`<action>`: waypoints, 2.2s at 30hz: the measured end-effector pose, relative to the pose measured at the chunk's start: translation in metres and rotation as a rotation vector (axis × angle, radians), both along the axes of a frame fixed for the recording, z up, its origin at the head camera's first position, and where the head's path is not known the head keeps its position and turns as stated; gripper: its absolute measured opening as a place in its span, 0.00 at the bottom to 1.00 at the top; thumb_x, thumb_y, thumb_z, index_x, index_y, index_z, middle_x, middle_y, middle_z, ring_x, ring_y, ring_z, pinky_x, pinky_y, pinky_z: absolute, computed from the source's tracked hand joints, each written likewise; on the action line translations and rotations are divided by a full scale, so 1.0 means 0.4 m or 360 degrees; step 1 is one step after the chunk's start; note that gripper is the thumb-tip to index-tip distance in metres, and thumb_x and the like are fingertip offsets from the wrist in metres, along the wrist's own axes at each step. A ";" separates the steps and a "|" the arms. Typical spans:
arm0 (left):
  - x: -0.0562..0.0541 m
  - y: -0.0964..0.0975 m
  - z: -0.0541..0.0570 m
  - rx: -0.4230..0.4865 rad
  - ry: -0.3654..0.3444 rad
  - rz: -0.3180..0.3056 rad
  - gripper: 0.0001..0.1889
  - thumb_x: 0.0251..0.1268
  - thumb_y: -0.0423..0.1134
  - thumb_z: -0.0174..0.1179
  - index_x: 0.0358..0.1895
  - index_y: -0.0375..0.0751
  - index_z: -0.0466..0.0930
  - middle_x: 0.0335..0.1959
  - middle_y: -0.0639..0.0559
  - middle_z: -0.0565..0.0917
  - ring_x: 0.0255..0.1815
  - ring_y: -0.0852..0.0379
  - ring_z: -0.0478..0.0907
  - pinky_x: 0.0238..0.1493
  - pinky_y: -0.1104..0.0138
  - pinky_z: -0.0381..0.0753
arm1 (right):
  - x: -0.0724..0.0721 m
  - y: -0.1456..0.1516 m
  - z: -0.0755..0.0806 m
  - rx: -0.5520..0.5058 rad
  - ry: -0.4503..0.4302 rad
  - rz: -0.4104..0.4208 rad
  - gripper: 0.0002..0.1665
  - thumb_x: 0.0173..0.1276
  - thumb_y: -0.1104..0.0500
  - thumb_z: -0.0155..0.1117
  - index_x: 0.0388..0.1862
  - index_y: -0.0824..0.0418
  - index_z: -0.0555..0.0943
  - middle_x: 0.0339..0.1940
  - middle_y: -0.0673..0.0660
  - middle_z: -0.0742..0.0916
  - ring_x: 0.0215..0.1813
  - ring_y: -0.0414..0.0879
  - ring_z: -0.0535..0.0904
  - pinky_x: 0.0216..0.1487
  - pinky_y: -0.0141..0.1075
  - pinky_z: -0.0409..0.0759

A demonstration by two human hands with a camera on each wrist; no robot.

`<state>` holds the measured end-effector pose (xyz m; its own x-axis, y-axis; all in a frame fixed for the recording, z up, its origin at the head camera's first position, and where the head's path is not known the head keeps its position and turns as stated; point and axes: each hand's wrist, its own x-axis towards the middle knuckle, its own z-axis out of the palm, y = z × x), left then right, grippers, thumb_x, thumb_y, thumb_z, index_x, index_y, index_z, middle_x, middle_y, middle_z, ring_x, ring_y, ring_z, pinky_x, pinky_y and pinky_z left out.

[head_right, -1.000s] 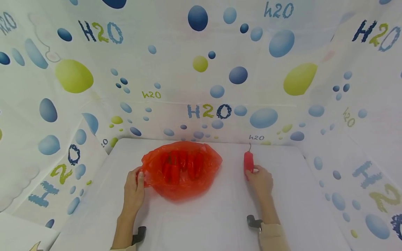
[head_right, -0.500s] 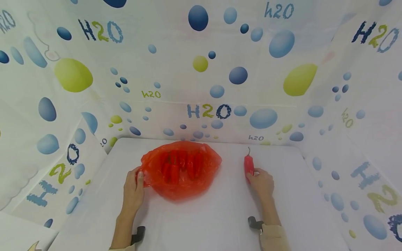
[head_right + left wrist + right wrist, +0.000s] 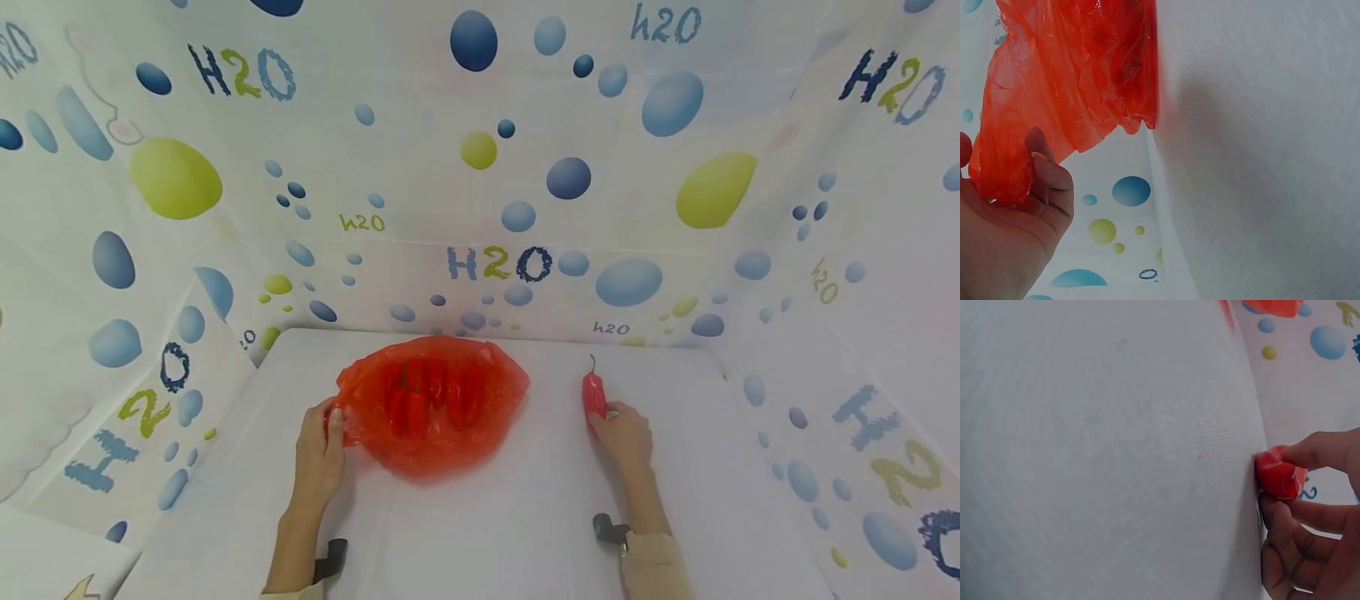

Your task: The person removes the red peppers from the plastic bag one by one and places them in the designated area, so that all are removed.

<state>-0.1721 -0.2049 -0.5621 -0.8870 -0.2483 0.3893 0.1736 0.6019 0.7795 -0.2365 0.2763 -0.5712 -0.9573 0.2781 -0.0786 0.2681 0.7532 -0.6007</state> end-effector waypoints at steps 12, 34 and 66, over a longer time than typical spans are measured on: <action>0.005 -0.003 0.003 0.0005 0.0004 0.0000 0.21 0.86 0.43 0.46 0.70 0.33 0.70 0.55 0.38 0.76 0.57 0.43 0.74 0.61 0.46 0.75 | 0.001 0.000 -0.006 -0.0034 -0.0018 -0.0003 0.35 0.72 0.47 0.65 0.65 0.74 0.76 0.49 0.71 0.87 0.49 0.64 0.83 0.46 0.54 0.86; 0.006 0.006 0.016 0.0040 -0.0005 -0.0016 0.21 0.86 0.42 0.46 0.70 0.33 0.70 0.59 0.38 0.77 0.61 0.41 0.75 0.65 0.43 0.75 | -0.005 -0.009 -0.002 -0.0045 0.0295 -0.0144 0.31 0.72 0.51 0.65 0.63 0.73 0.79 0.56 0.75 0.80 0.54 0.69 0.77 0.48 0.59 0.82; -0.029 0.015 0.039 0.0052 -0.0039 0.0014 0.20 0.87 0.42 0.45 0.69 0.36 0.72 0.54 0.42 0.78 0.53 0.48 0.75 0.59 0.50 0.77 | -0.025 -0.226 0.094 -0.0342 0.0658 0.0104 0.18 0.69 0.56 0.73 0.54 0.62 0.86 0.52 0.61 0.85 0.52 0.59 0.85 0.52 0.52 0.86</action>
